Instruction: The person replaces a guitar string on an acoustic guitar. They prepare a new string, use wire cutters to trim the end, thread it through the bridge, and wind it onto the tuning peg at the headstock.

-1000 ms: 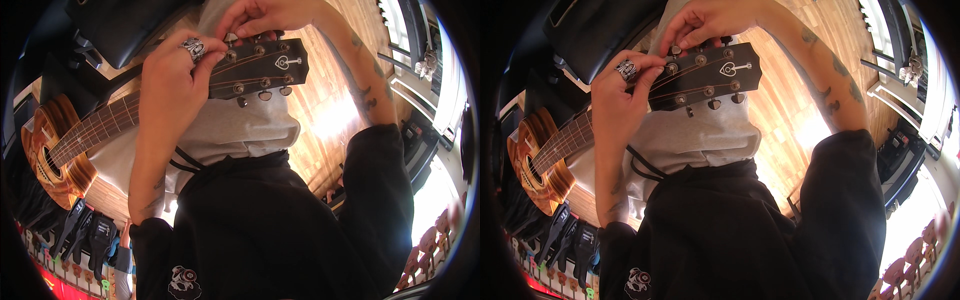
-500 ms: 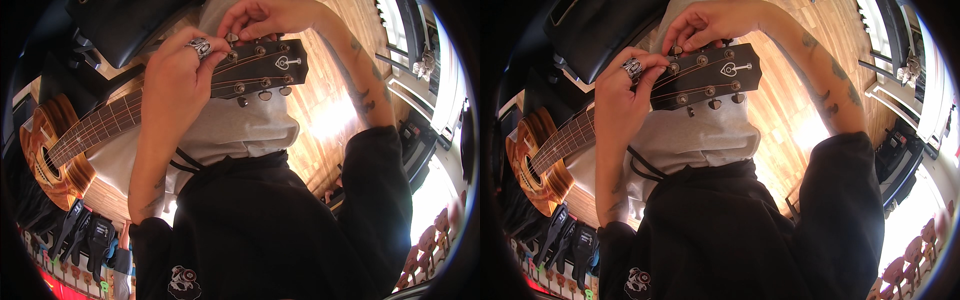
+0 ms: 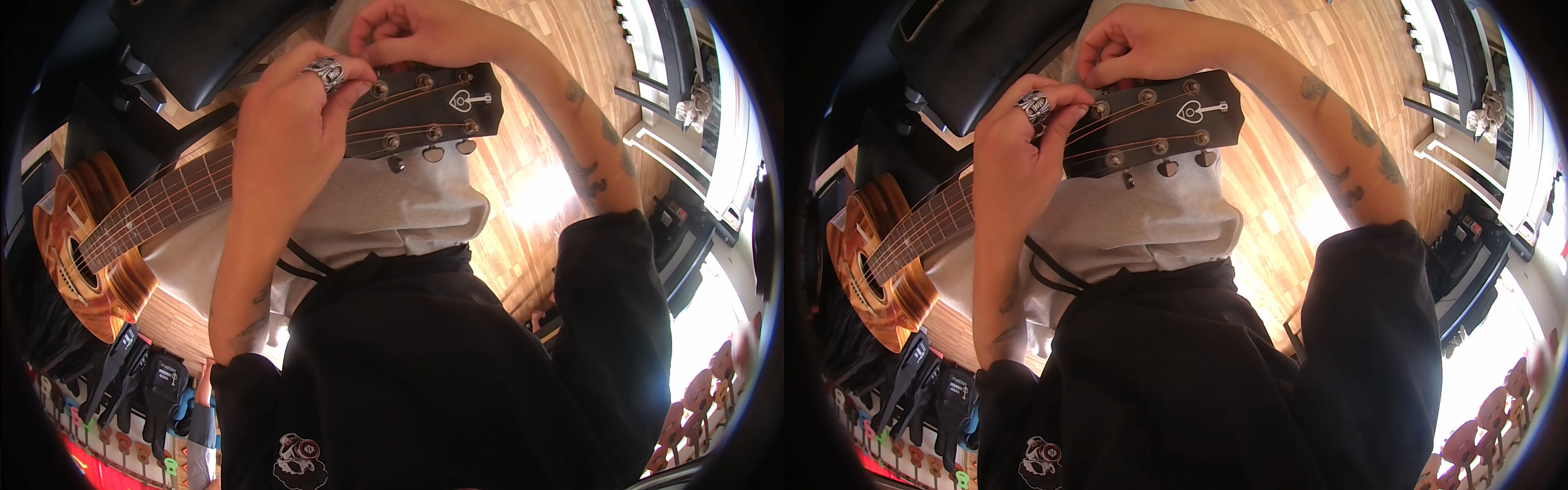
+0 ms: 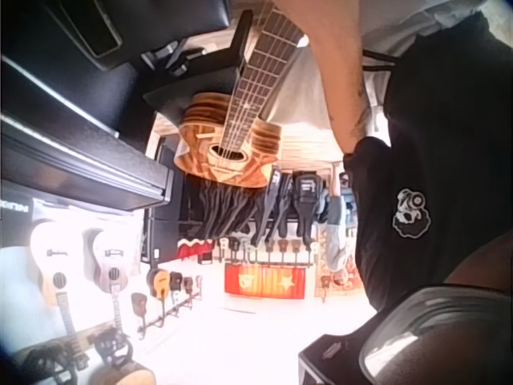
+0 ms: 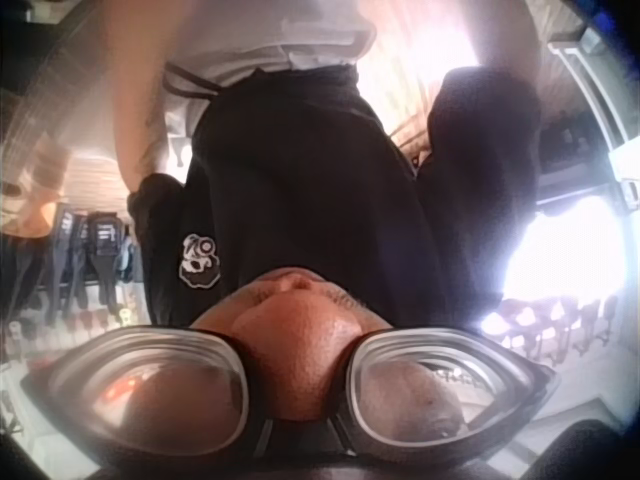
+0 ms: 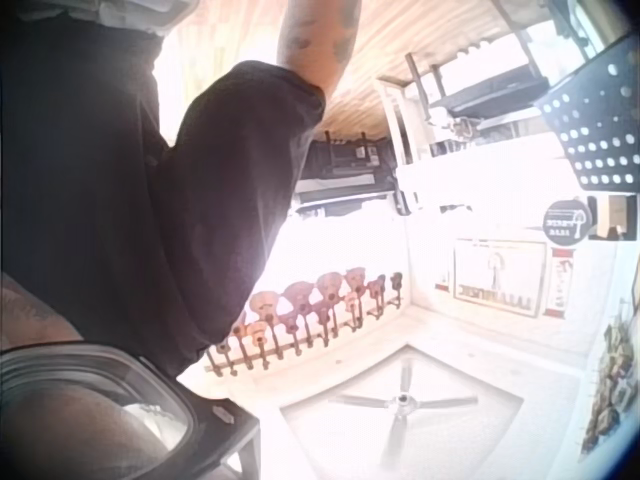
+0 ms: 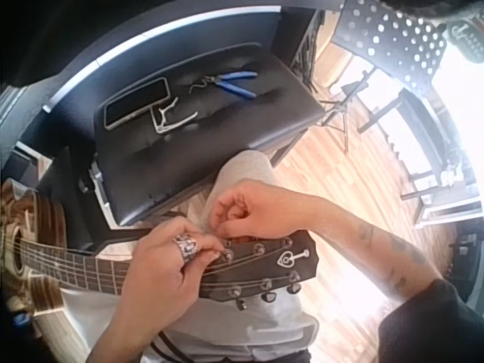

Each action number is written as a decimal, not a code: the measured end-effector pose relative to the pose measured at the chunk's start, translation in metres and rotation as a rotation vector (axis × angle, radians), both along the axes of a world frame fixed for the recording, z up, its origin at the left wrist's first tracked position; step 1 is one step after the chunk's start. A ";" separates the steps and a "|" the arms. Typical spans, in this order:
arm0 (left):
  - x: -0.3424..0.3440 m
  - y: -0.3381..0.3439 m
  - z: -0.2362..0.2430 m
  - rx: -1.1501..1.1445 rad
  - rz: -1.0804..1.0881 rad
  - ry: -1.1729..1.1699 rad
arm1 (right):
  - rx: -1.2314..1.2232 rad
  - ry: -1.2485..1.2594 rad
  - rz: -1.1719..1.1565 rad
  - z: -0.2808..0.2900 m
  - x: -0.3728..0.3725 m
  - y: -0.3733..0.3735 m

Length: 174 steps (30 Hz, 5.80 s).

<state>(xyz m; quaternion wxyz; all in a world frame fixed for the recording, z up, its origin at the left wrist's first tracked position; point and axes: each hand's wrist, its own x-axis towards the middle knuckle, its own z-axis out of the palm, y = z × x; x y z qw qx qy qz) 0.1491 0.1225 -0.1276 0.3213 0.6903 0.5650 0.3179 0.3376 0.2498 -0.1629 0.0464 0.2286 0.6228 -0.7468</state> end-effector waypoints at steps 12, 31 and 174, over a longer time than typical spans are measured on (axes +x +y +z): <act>0.000 -0.001 0.000 -0.007 0.007 0.014 | 0.060 -0.173 0.234 0.008 0.000 0.019; 0.002 -0.002 -0.004 -0.040 0.038 -0.020 | 0.001 -0.092 0.226 0.008 0.005 0.017; -0.032 -0.024 0.002 0.273 -0.172 0.380 | -0.081 -0.148 0.237 0.007 0.011 0.019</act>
